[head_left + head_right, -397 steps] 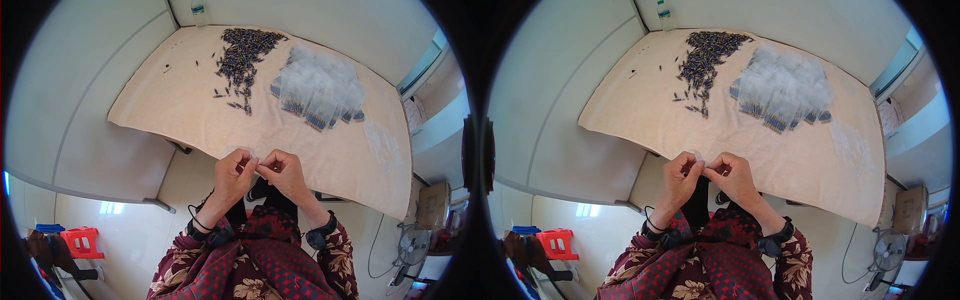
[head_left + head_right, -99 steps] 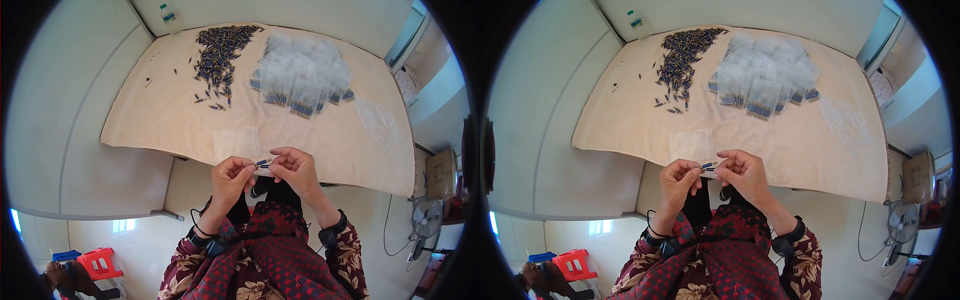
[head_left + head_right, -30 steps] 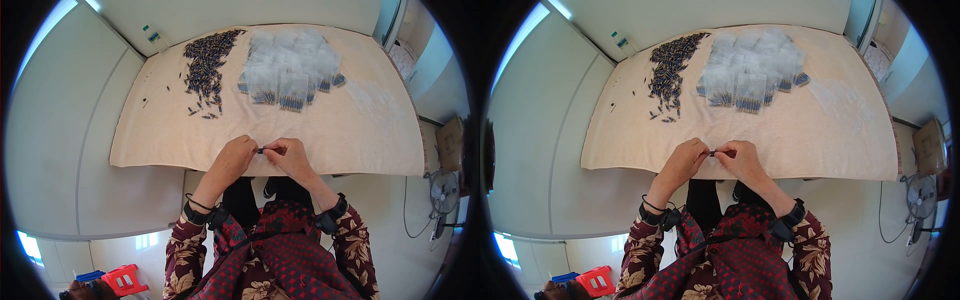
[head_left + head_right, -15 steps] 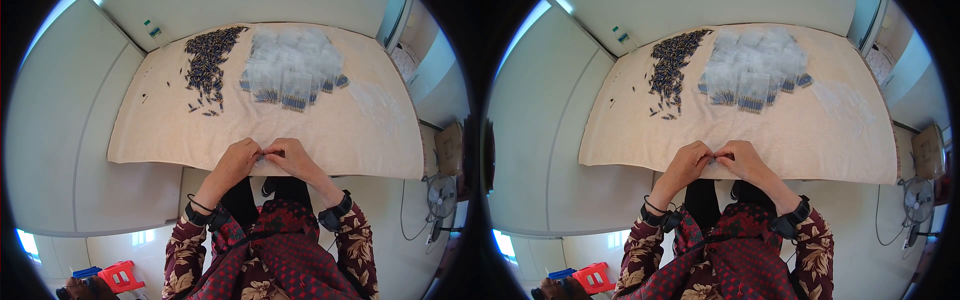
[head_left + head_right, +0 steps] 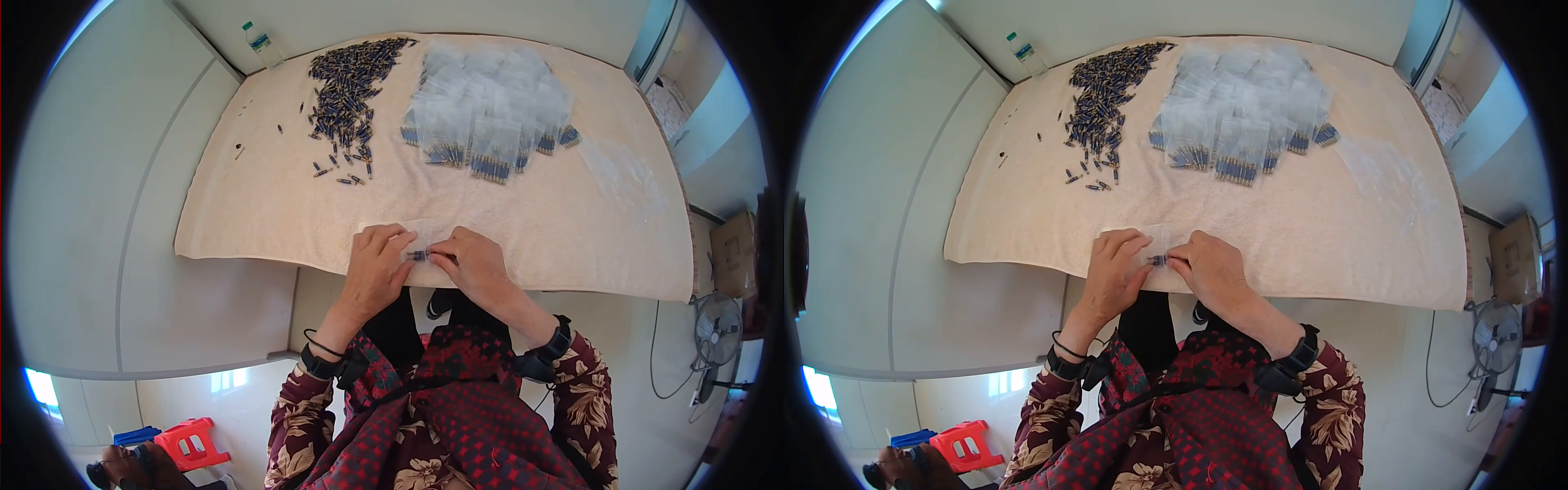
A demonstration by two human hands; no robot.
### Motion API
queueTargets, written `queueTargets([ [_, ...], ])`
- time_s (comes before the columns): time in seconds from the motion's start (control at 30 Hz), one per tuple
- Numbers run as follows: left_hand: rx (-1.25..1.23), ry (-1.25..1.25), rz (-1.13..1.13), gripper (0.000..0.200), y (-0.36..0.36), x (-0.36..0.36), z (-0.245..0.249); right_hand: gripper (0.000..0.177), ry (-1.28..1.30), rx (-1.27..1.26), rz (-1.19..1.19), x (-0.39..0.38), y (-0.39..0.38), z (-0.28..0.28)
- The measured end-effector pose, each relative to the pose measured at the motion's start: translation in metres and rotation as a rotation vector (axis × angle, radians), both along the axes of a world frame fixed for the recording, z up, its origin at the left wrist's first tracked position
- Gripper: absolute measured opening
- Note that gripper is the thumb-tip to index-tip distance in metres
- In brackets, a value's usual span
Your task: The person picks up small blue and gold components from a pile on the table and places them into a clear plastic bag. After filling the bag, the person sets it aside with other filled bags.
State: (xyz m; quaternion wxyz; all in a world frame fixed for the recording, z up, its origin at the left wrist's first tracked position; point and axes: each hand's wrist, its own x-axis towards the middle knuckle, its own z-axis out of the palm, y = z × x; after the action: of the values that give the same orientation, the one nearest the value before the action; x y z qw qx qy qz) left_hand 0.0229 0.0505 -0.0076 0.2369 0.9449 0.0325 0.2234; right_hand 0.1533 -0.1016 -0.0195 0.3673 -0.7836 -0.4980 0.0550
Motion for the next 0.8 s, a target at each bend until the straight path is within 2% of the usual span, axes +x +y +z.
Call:
queueTargets([
  [0.07, 0.108, -0.020, 0.085, 0.053, 0.002, -0.010, 0.002, 0.013, -0.022, 0.004, -0.008, -0.001, 0.000, -0.001],
  [0.1, 0.104, -0.021, 0.092, 0.053, 0.005, -0.013, -0.001, 0.013, -0.036, 0.006, -0.010, -0.002, 0.000, -0.002],
  [0.2, 0.143, 0.114, 0.112, 0.067, 0.011, -0.019, -0.012, 0.013, -0.056, 0.032, 0.005, -0.003, 0.000, -0.005],
  [0.37, 0.058, 0.127, 0.096, 0.066, 0.017, -0.022, -0.017, 0.018, -0.052, 0.089, 0.096, 0.002, 0.001, 0.000],
  [0.53, 0.150, 0.154, 0.064, 0.061, 0.019, -0.021, -0.010, 0.019, 0.061, 0.031, 0.169, 0.008, 0.003, 0.001],
  [0.63, 0.226, 0.190, 0.055, 0.058, 0.019, -0.021, -0.012, 0.019, 0.038, -0.048, 0.148, 0.007, 0.004, 0.004],
  [0.8, 0.110, 0.189, 0.016, 0.053, 0.019, -0.021, -0.021, 0.015, 0.086, -0.046, 0.070, 0.002, 0.006, -0.002],
])
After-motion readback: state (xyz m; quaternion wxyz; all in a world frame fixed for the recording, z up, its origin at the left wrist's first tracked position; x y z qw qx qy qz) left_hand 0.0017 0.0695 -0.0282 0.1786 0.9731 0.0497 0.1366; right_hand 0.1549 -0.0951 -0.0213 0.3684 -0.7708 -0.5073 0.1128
